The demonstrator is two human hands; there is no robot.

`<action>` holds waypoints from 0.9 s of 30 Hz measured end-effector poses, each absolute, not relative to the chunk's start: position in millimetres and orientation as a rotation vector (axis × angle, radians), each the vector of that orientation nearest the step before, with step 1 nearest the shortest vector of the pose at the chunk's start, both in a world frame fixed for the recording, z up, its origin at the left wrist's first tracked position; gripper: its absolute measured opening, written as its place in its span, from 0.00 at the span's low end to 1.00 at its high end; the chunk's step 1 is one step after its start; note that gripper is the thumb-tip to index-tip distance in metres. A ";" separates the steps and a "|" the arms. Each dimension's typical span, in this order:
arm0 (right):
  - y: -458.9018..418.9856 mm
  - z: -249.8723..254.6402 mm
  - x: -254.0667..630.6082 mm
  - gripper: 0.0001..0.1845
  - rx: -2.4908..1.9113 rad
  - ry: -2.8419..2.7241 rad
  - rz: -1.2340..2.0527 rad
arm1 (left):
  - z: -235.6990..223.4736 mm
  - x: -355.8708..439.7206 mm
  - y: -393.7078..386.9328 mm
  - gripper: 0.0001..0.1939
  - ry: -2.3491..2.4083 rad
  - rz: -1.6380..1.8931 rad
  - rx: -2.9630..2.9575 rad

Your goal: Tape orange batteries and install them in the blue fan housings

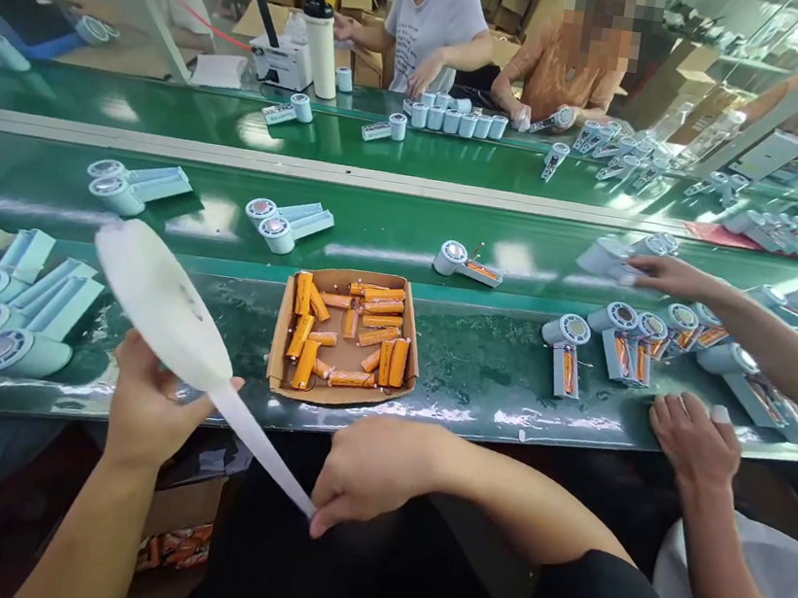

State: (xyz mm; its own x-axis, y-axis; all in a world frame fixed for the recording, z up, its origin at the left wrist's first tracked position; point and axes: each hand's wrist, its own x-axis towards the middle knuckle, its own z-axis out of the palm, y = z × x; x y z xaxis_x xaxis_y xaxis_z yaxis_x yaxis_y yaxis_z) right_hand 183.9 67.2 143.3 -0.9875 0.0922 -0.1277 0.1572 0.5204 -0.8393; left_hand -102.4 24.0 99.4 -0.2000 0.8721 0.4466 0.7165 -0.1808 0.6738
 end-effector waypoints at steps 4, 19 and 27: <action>133.0 143.5 191.2 0.16 0.929 3.012 -0.999 | 98.4 -105.9 12.0 0.36 1.906 1.370 1.739; 168.0 120.4 206.7 0.19 1.748 2.837 -0.872 | 88.4 -80.7 -0.4 0.38 1.886 1.078 2.215; 173.0 123.9 179.7 0.18 1.736 2.840 -0.274 | 86.9 -73.4 5.3 0.39 1.877 1.014 2.325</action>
